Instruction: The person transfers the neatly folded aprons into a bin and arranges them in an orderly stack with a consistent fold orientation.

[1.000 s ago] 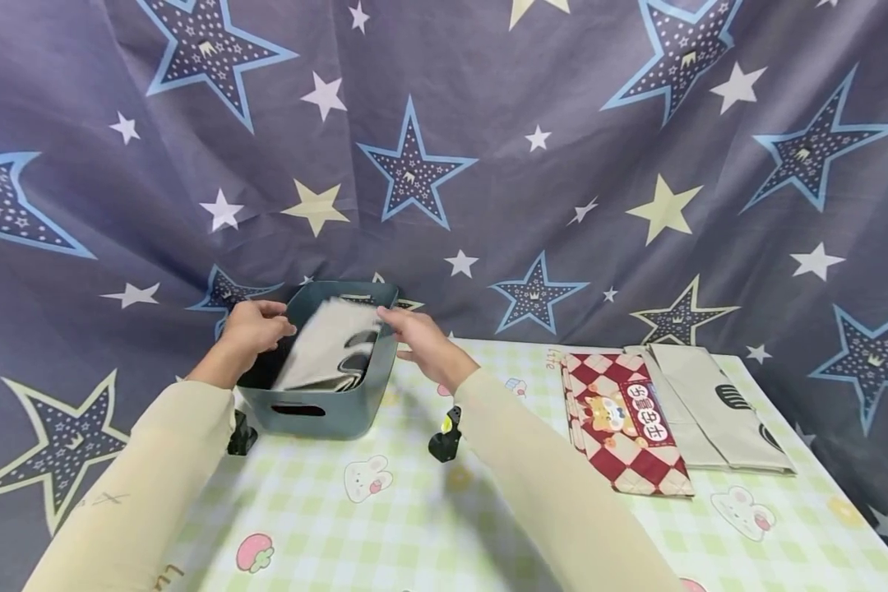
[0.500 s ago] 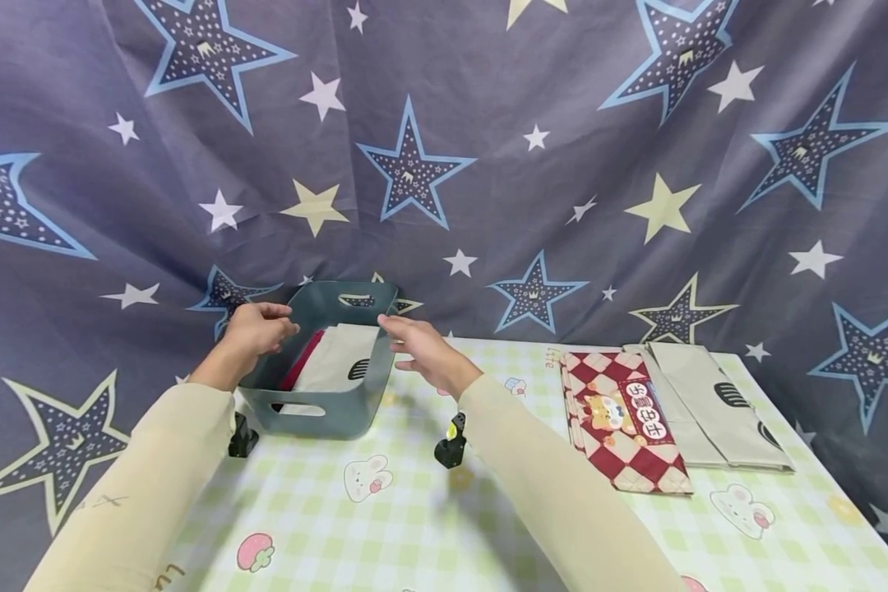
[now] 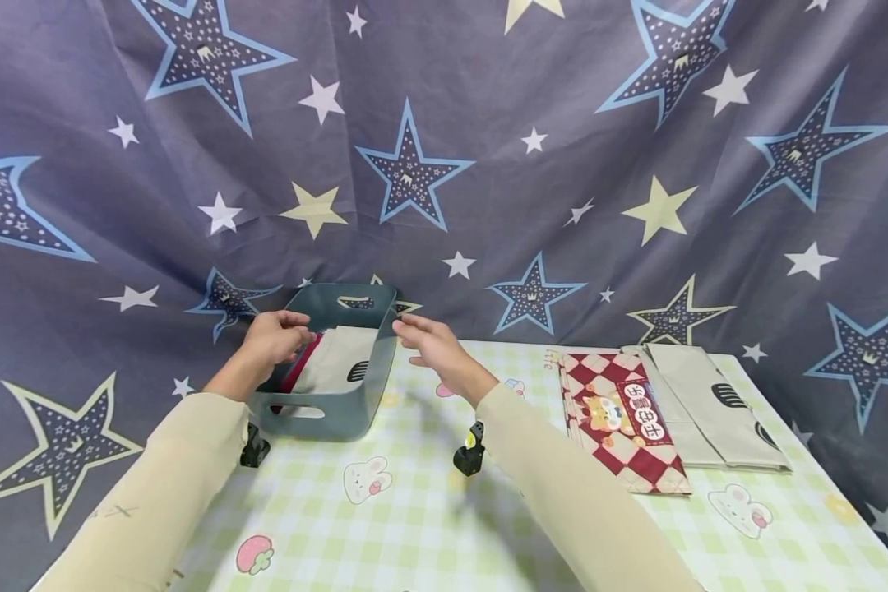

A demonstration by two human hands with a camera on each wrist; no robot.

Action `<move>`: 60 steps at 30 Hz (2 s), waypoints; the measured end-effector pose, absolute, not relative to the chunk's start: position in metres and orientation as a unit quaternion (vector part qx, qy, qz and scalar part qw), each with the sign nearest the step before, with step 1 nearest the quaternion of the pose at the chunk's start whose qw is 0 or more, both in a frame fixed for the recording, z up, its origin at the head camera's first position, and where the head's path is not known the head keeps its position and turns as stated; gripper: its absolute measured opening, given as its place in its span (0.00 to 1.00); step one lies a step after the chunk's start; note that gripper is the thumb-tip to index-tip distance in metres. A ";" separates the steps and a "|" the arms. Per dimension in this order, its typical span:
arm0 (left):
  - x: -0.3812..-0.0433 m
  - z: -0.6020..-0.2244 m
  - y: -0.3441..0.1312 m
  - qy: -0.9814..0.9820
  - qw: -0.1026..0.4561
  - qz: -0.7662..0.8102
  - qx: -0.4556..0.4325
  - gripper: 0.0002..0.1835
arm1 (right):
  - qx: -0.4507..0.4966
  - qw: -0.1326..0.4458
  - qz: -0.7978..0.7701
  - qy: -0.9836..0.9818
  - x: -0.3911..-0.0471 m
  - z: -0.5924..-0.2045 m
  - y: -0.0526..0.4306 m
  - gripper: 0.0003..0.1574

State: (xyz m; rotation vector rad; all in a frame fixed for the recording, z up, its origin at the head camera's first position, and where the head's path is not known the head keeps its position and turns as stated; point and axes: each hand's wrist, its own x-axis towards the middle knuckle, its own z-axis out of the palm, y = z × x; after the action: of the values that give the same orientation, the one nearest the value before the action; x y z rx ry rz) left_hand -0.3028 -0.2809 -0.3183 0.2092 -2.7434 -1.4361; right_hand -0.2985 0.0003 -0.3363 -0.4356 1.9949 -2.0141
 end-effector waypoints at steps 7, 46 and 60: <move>-0.300 -0.319 -0.261 -0.875 0.013 -0.482 0.042 0.24 | -0.169 0.088 -0.690 0.698 -0.298 -0.342 0.020 0.36; -0.286 -0.325 -0.154 -0.830 0.024 -0.554 -0.057 0.19 | -0.171 -0.059 -0.599 0.780 -0.289 -0.379 0.166 0.34; -0.290 -0.338 -0.112 -0.816 0.002 -0.575 -0.063 0.17 | -0.124 -0.089 -0.584 0.797 -0.276 -0.389 0.230 0.39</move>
State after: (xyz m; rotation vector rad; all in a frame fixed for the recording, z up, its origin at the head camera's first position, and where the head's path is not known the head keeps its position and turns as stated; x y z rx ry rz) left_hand -0.2900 -0.1124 -0.3380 -0.1983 -2.5594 -1.8031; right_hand -0.2756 0.2296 -0.3893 -0.4124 2.6587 -1.9461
